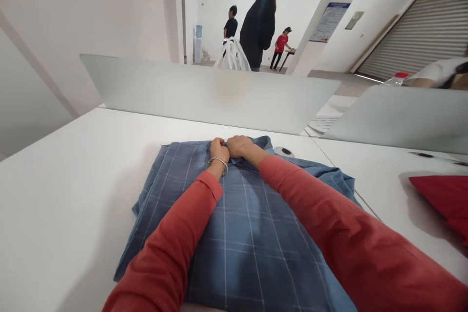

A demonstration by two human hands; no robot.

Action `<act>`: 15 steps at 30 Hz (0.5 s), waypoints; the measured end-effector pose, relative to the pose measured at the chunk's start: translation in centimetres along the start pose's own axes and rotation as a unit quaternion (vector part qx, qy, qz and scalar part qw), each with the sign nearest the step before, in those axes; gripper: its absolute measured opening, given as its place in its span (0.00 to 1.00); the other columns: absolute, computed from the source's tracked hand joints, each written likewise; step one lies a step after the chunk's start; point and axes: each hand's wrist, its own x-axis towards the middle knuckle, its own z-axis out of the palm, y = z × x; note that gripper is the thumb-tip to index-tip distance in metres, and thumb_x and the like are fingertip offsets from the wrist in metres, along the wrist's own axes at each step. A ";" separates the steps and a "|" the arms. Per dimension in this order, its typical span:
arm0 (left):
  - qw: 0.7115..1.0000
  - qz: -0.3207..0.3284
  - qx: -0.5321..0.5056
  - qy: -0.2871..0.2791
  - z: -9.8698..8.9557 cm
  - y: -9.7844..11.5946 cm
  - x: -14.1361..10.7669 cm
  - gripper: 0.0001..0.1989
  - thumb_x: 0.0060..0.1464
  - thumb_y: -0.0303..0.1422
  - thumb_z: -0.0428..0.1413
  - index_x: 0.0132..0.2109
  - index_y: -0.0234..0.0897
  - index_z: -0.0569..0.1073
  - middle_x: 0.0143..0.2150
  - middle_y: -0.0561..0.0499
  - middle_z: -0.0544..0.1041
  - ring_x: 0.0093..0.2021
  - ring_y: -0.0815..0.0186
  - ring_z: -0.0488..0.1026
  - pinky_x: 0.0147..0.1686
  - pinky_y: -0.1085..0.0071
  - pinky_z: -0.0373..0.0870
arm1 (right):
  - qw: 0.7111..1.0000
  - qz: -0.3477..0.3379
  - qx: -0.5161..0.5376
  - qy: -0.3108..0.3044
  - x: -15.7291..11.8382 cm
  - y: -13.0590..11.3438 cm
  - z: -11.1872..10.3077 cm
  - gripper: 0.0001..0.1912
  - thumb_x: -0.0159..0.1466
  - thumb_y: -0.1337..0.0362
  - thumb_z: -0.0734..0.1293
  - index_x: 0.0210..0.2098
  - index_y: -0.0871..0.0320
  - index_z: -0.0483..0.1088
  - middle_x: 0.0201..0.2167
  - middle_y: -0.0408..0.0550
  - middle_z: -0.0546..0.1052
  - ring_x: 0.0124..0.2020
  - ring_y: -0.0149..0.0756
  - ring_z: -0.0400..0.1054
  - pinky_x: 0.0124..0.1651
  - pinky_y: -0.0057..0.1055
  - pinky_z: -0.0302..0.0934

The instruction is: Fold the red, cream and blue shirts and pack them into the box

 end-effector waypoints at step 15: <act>0.995 0.084 0.045 -0.002 -0.6 0.3 -0.7 0.16 0.39 0.15 0.46 0.36 0.35 0.65 0.41 0.46 0.68 0.46 0.63 0.66 0.48 0.65 0.63 | 0.934 0.159 0.276 0.163 -1.3 4.3 1.3 0.16 0.60 0.69 0.52 0.38 0.69 0.68 0.24 0.52 0.71 0.25 0.32 0.65 0.24 0.24 0.58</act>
